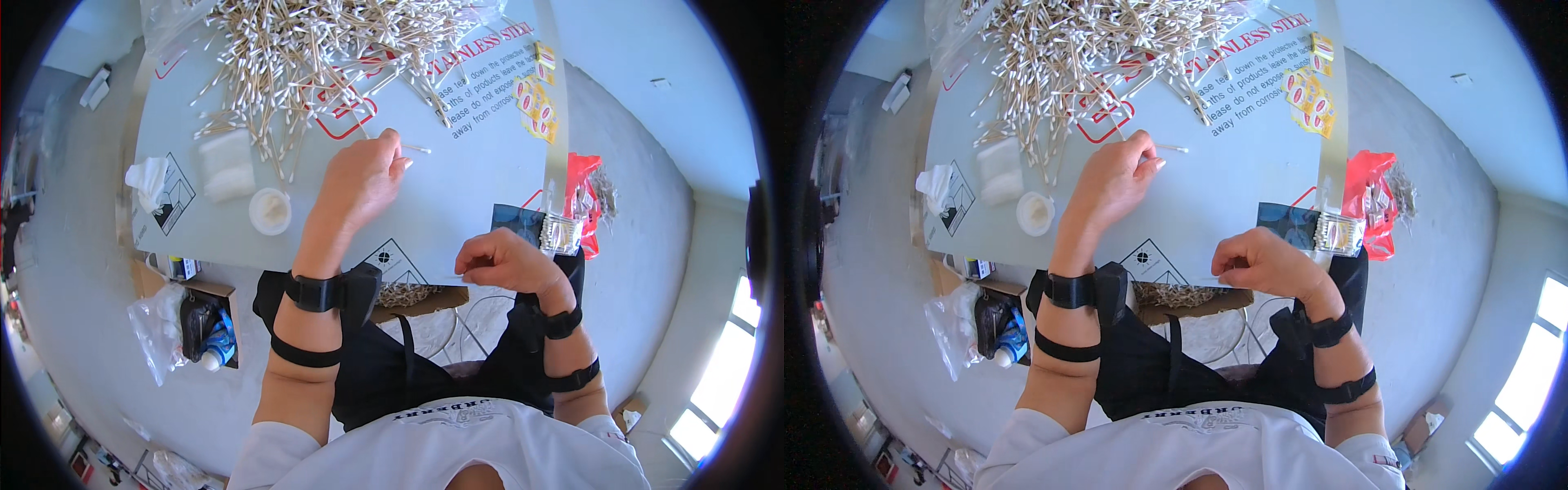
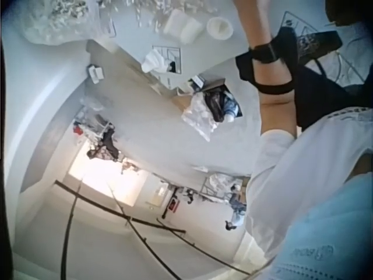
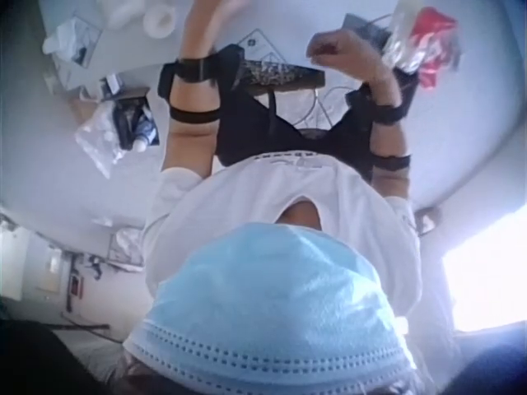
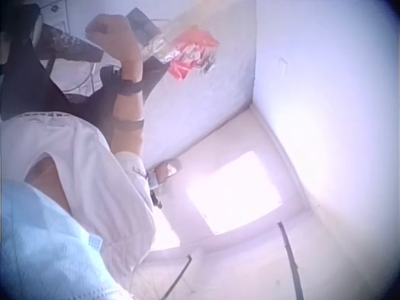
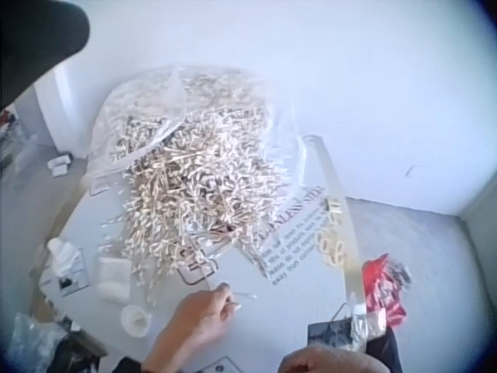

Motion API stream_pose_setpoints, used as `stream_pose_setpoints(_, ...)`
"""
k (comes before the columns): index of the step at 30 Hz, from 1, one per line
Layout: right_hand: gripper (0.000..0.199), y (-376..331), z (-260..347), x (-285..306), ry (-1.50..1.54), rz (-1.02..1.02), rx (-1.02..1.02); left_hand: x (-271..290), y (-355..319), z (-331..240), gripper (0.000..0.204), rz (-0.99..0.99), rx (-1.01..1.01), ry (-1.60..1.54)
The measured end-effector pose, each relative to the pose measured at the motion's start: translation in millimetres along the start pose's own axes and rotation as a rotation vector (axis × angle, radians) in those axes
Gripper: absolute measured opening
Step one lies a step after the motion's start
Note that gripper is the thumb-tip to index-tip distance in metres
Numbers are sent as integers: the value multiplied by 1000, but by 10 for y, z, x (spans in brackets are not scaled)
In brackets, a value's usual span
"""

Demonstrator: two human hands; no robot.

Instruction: Packaging and sorting cotton swabs into small plastic bags.

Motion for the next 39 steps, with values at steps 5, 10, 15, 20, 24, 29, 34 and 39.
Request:
stream_pose_setpoints(5,15,186,45,495,-168,-480,-12,-13,16,15,17,6,-5,-16)
stream_pose_setpoints(10,17,606,157,1030,-252,-901,-10,-11,41,37,18,8,19,-20)
stream_pose_setpoints(15,11,782,274,1051,-529,-1027,86,-15,50,46,18,5,9,-50)
stream_pose_setpoints(20,9,642,192,943,-483,-944,116,-2,30,31,18,16,-15,-48)
stream_pose_setpoints(24,12,619,235,900,-452,-784,148,8,26,-11,21,-7,-36,34)
stream_pose_setpoints(29,12,721,285,1176,-351,-968,169,52,33,-71,26,-159,-117,171)
stream_pose_setpoints(34,8,879,302,1300,-472,-1051,156,-133,42,-153,21,-54,-174,202)
stream_pose_setpoints(39,9,1041,358,1272,-478,-906,179,-138,25,-199,19,-8,-181,172)
Point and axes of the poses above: each hand's wrist, its own y-axis towards the middle knuckle, its own x-axis out of the back of the hand, z = x × y, the point moved 9 cm from there along y, towards the middle knuckle, and after that the axes turned 9 degrees about -y, right-handed, at the moved point
